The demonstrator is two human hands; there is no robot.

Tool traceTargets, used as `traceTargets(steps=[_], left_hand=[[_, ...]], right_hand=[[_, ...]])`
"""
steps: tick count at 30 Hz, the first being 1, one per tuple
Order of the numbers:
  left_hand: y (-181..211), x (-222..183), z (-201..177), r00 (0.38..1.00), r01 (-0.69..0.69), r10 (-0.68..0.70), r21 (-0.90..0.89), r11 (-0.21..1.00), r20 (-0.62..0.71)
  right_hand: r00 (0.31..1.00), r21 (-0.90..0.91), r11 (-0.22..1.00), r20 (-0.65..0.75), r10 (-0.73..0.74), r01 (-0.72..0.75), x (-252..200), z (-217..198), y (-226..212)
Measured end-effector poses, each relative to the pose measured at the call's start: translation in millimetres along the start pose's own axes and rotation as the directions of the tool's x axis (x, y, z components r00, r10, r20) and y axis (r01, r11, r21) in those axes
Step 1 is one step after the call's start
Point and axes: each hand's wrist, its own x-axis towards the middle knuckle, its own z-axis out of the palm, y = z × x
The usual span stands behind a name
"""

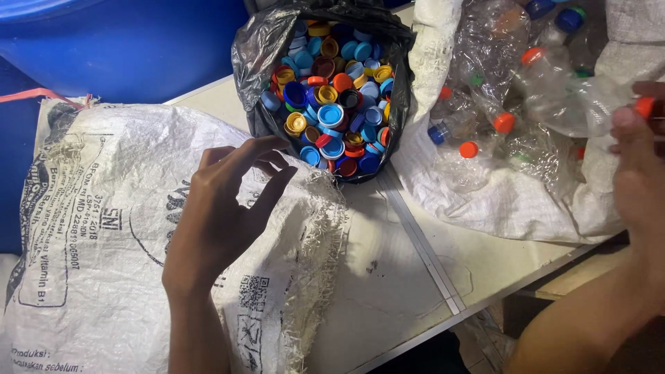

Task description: Capping plastic bottles with colorful plastic caps.

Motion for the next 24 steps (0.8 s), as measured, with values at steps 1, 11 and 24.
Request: traceTargets(steps=[1, 11, 24], left_hand=[[1, 0, 0, 1.000, 0.028, -0.028, 0.005, 1.000, 0.010], [4, 1, -5, 0.999, 0.051, -0.051, 0.018, 0.999, 0.019], [-2, -2, -6, 1.000, -0.014, 0.015, 0.046, 0.999, -0.028]], right_hand=[[0.999, -0.025, 0.998, 0.007, 0.050, -0.049, -9, 10, -20], [0.984, -0.021, 0.996, -0.155, 0.083, -0.087, -22, 38, -1], [0.925, -0.239, 0.931, -0.197, -0.326, 0.277, 16, 69, -45]])
